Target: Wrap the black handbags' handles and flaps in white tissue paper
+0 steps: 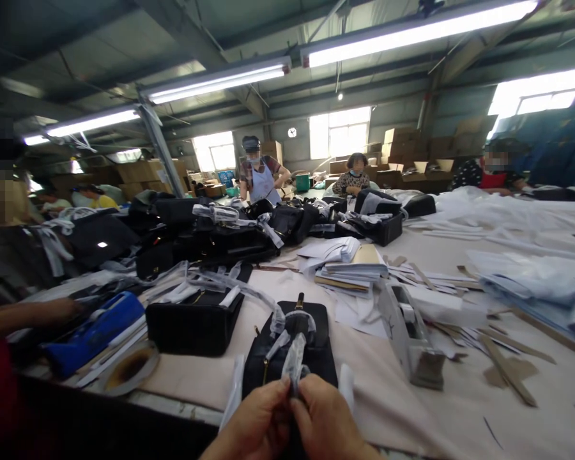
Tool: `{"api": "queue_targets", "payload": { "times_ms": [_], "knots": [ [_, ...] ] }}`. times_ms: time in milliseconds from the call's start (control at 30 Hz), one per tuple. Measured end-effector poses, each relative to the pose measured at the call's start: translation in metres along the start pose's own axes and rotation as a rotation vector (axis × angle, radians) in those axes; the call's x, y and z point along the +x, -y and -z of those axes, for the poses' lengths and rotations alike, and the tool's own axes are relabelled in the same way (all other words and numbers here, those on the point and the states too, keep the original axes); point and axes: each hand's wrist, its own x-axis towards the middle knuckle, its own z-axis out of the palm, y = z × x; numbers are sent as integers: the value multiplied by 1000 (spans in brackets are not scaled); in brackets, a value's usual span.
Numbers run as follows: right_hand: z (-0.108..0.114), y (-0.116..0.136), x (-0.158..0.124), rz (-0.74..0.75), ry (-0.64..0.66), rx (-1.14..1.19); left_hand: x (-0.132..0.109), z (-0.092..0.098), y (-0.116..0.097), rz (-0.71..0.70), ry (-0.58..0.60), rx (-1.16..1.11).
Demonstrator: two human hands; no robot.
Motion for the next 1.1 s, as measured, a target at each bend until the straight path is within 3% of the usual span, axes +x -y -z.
{"api": "queue_targets", "payload": {
  "times_ms": [133,200,267,333,433,533,633,767,1000,1100],
  "knots": [
    [-17,-21,-5,200,45,-301,9,5,8,-75,38,152],
    [-19,-25,-8,242,60,-435,9,7,9,-173,-24,348],
    [-12,-23,-10,231,72,-409,6,7,8,-283,-93,533],
    [1,-16,-6,105,98,-201,0,4,7,-366,-125,650],
    [22,-4,9,-301,197,247,-7,-2,5,-436,-119,782],
    [27,3,25,-648,273,656,-9,-6,6,-477,-108,863],
    [19,8,29,-737,183,833,-9,-6,9,-349,-128,800],
    [11,14,23,-697,36,909,-13,-6,5,-127,-62,623],
    [12,12,18,-583,-32,1024,-23,-12,-12,78,82,539],
    [12,10,17,-571,-48,1081,-21,-18,-8,65,160,430]
  ]
}}
